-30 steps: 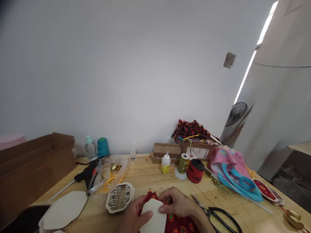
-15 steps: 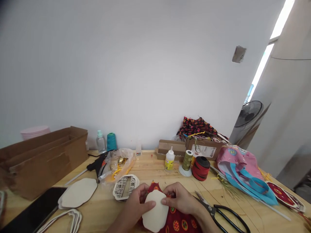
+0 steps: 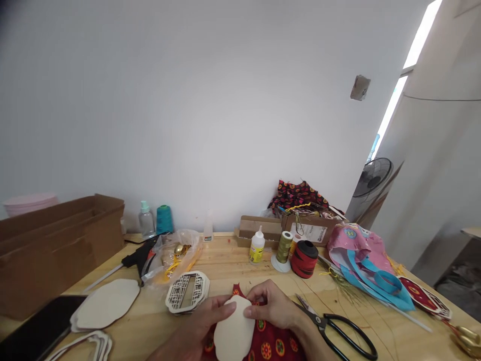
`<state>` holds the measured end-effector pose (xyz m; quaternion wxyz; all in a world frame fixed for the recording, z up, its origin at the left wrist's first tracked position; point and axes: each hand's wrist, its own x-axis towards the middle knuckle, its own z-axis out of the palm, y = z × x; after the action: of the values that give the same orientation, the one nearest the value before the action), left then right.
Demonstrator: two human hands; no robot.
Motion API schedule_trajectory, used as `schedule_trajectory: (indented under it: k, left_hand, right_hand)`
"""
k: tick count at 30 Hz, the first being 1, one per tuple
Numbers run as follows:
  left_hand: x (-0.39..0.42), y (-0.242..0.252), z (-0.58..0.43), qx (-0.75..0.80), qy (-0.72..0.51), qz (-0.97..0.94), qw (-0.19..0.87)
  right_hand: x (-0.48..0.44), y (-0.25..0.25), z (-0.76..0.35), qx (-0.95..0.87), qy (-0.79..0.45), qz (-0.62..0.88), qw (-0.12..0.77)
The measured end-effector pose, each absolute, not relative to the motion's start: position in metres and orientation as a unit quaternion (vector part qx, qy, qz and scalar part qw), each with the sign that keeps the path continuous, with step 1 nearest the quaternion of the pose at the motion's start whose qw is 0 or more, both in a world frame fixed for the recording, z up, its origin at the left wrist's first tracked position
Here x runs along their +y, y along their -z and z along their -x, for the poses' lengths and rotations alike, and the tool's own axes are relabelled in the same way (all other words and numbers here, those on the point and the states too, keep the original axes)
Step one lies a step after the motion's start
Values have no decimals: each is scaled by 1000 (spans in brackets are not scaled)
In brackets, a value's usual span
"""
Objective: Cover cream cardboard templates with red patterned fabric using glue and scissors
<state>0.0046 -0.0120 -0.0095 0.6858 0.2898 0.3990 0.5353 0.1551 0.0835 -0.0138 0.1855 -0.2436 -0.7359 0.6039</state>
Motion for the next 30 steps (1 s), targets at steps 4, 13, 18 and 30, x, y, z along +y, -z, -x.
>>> schedule_trajectory:
  k: [4,13,18,30]
  left_hand:
    - [-8,16,-3,385,-552,-269,689]
    - [-6,18,10,449,-587,-310,597]
    - [0,20,9,456,-603,-334,563]
    - [-5,11,3,445,-572,-385,572]
  right_hand:
    - [84,11,-156,-728,-606,250,202]
    - [85,6,-151,-690,-634,260,234]
    - [83,3,-151,-664,-650,264,260]
    - [80,-1,-151,-683,-639,251,250]
